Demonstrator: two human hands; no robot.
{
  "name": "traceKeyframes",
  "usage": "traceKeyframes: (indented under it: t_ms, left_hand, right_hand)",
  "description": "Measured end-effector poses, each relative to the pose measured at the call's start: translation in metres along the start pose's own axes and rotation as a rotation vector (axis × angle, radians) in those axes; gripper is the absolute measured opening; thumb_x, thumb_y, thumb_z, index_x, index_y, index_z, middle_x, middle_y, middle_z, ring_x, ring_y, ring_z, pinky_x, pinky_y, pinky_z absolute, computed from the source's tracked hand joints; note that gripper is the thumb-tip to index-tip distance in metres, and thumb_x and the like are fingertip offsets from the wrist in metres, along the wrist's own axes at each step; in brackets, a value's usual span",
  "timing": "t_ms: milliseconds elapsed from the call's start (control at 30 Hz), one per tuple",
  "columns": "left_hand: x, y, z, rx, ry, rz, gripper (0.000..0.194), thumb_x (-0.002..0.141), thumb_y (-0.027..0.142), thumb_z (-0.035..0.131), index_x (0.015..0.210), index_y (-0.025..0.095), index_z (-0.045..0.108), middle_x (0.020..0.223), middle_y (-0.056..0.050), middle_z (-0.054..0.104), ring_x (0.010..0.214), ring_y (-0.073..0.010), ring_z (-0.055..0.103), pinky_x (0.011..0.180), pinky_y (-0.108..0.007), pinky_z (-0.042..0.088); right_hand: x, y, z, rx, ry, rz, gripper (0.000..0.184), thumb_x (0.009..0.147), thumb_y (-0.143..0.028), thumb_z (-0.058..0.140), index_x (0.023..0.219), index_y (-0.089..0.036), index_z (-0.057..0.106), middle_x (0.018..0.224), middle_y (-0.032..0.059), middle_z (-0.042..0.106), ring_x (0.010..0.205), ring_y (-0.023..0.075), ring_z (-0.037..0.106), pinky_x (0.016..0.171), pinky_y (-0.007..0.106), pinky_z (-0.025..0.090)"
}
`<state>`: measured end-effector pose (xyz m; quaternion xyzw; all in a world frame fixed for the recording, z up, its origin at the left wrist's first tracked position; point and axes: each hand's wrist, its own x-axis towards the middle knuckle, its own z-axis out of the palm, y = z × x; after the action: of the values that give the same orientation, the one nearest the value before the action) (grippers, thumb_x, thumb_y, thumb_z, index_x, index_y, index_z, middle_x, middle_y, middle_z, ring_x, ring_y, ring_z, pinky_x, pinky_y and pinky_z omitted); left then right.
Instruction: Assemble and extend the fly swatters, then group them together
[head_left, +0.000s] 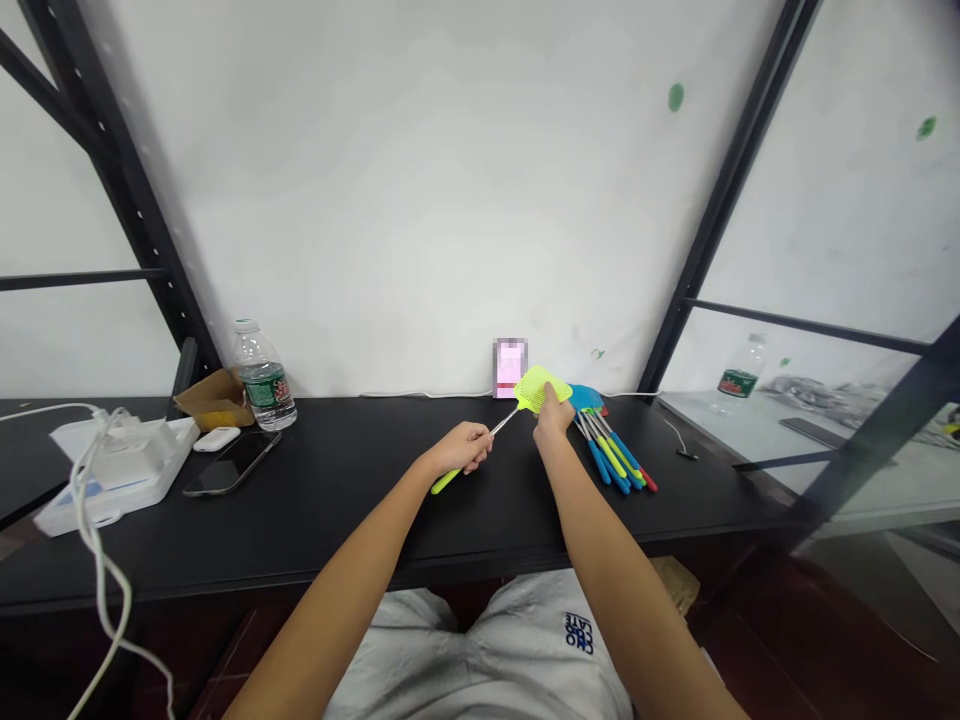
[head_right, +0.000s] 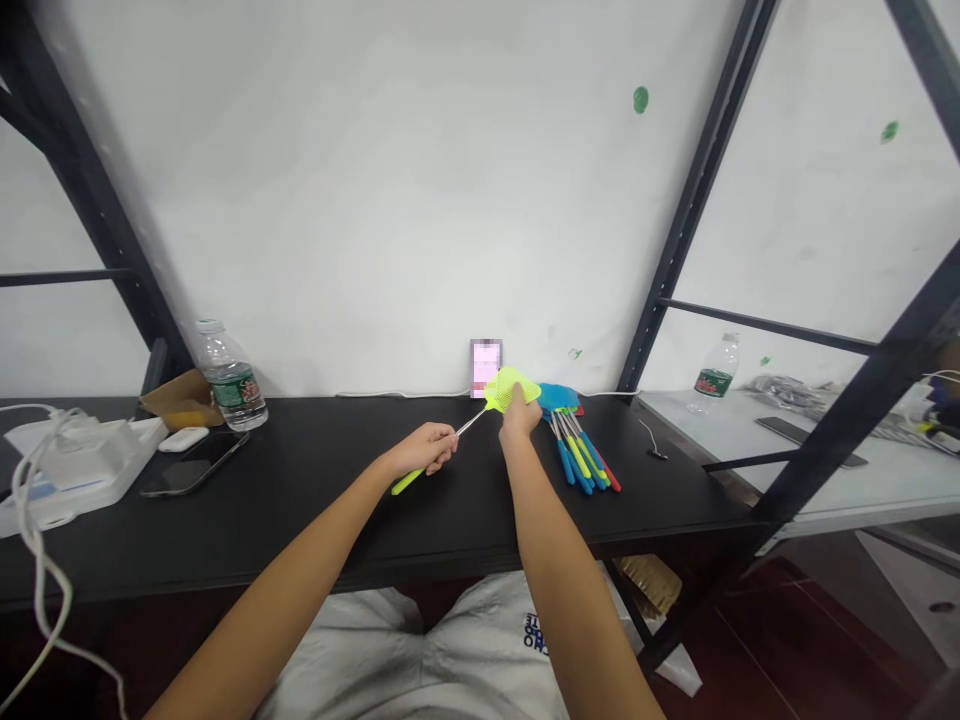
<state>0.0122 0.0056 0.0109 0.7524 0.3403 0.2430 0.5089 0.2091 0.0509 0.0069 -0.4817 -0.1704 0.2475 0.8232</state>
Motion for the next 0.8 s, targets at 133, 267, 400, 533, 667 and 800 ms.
traceKeyframes:
  t_ms: [133, 267, 400, 533, 667, 800]
  left_hand:
    - [0.003, -0.004, 0.000, -0.053, 0.031, 0.028, 0.021, 0.089, 0.032, 0.049, 0.075, 0.017, 0.047, 0.053, 0.008, 0.042, 0.034, -0.0024, 0.036, 0.036, -0.016, 0.029]
    - [0.009, -0.011, 0.000, -0.074, 0.105, 0.028, 0.024, 0.091, 0.035, 0.047, 0.074, 0.018, 0.045, 0.053, 0.008, 0.040, 0.033, -0.0018, 0.032, 0.035, -0.016, 0.024]
    - [0.011, -0.014, 0.001, -0.072, 0.153, -0.014, 0.026, 0.092, 0.037, 0.046, 0.075, 0.018, 0.044, 0.052, 0.008, 0.038, 0.034, -0.0011, 0.029, 0.036, -0.015, 0.022]
    - [0.013, -0.017, 0.002, -0.029, 0.194, -0.031, 0.026, 0.091, 0.037, 0.047, 0.074, 0.018, 0.044, 0.051, 0.008, 0.039, 0.034, -0.0020, 0.031, 0.036, -0.016, 0.023]
    - [0.015, -0.018, 0.000, -0.020, 0.230, -0.032, 0.025, 0.091, 0.037, 0.046, 0.075, 0.018, 0.044, 0.050, 0.008, 0.038, 0.034, -0.0023, 0.031, 0.037, -0.016, 0.024]
    - [0.017, -0.019, -0.001, -0.008, 0.243, -0.009, 0.023, 0.091, 0.033, 0.043, 0.073, 0.018, 0.043, 0.049, 0.008, 0.038, 0.033, -0.0032, 0.031, 0.036, -0.016, 0.024]
  right_hand:
    - [-0.014, -0.001, 0.003, 0.015, -0.165, 0.067, 0.039, 0.071, -0.041, 0.072, 0.096, -0.011, 0.063, 0.077, 0.0044, 0.068, 0.046, 0.0089, 0.053, 0.035, 0.019, 0.036]
    - [-0.024, 0.004, 0.006, 0.051, -0.318, 0.070, 0.038, 0.067, -0.043, 0.075, 0.084, -0.013, 0.060, 0.064, -0.0008, 0.062, 0.042, 0.0058, 0.048, 0.033, 0.016, 0.030]
    - [-0.029, 0.008, 0.008, 0.052, -0.410, 0.091, 0.039, 0.065, -0.044, 0.077, 0.080, -0.013, 0.058, 0.057, -0.0023, 0.058, 0.043, 0.0057, 0.047, 0.034, 0.015, 0.029]
    - [-0.035, 0.008, 0.009, 0.060, -0.458, 0.119, 0.037, 0.065, -0.041, 0.078, 0.078, -0.013, 0.058, 0.055, -0.0031, 0.056, 0.043, 0.0052, 0.046, 0.034, 0.015, 0.028]
    - [-0.042, 0.008, 0.010, 0.064, -0.533, 0.161, 0.035, 0.066, -0.039, 0.079, 0.074, -0.013, 0.057, 0.054, -0.0027, 0.056, 0.043, 0.0049, 0.045, 0.034, 0.015, 0.028]
    - [-0.047, 0.008, 0.011, 0.071, -0.562, 0.185, 0.033, 0.066, -0.038, 0.078, 0.073, -0.013, 0.058, 0.054, -0.0028, 0.055, 0.042, 0.0050, 0.044, 0.035, 0.015, 0.027]
